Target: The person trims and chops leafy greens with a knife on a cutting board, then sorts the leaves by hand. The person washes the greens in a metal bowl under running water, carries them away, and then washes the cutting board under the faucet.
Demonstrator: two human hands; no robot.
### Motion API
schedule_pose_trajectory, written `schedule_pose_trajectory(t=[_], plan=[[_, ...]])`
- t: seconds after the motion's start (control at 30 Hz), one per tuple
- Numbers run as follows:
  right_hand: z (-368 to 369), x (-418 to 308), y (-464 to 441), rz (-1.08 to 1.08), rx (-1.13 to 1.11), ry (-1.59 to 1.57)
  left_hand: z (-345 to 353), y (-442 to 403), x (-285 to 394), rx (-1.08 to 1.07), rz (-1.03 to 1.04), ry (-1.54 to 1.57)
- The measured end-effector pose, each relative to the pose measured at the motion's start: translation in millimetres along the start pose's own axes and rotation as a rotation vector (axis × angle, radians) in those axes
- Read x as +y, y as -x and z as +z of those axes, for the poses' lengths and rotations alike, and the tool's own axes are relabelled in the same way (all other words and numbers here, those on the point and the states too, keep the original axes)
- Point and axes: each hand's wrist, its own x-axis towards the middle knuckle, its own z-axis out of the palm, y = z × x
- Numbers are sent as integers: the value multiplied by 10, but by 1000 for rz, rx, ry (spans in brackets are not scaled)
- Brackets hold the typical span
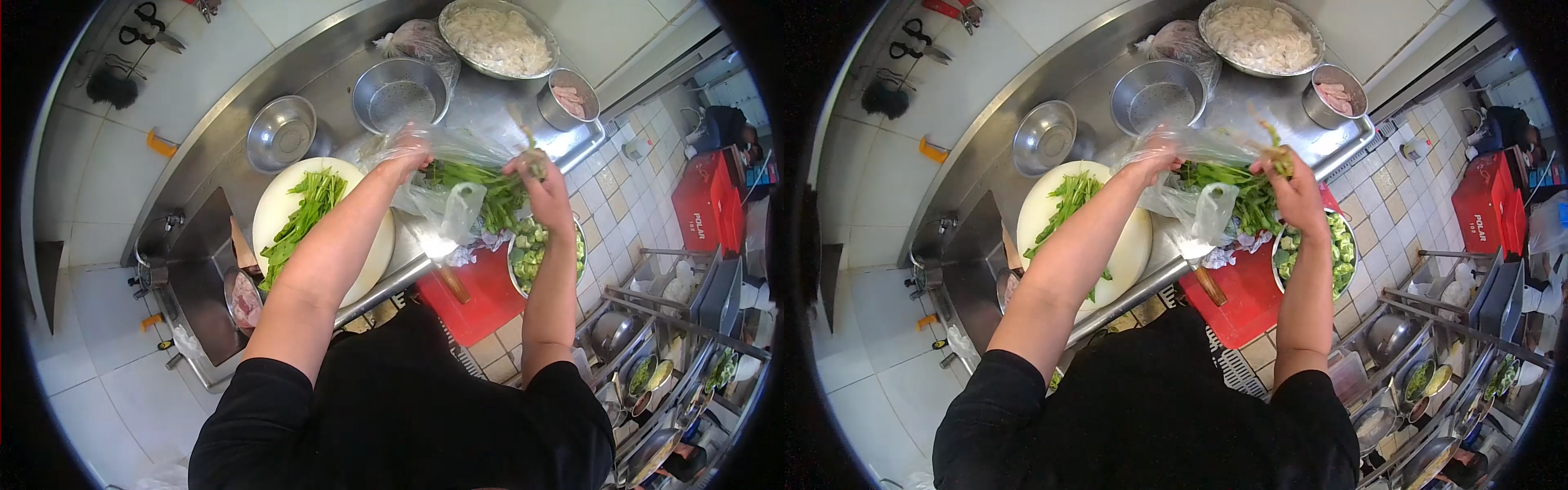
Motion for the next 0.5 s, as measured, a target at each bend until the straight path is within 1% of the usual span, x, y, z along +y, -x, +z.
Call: schedule_pose_trajectory(t=[0.03, 0.07, 0.13, 0.2, 0.27, 0.33, 0.37, 0.4, 0.43, 0.47, 0.5], plan=[[-54, 12, -17, -22, 20, -63, 13, -29, -31, -43, 40, -129], [-85, -6, -34, -21, 20, -58, 53, -57, -66, -47, 42, -124], [-145, -76, -56, -35, 72, -224, 163, 12, -31, 51, 0, -181], [-165, -66, -47, -30, 123, -262, 171, -37, -152, 27, 20, -157], [-169, -96, -38, -36, 242, -582, 172, -115, -232, -7, 42, -134], [-206, -207, -49, -40, 297, -616, 198, 135, -47, -69, 63, -358], [-230, -263, -66, -66, 328, -725, 247, 195, -54, -77, 67, -358], [-256, -327, -83, -93, 357, -835, 289, 266, -58, 37, 185, -425], [-291, -412, -97, -88, 352, -869, 322, 341, -62, 154, 304, -491], [-318, -476, -119, -90, 356, -866, 334, 414, -65, 150, 307, -492], [-338, -534, -138, -121, 319, -912, 330, 627, 71, 81, 265, -608]])
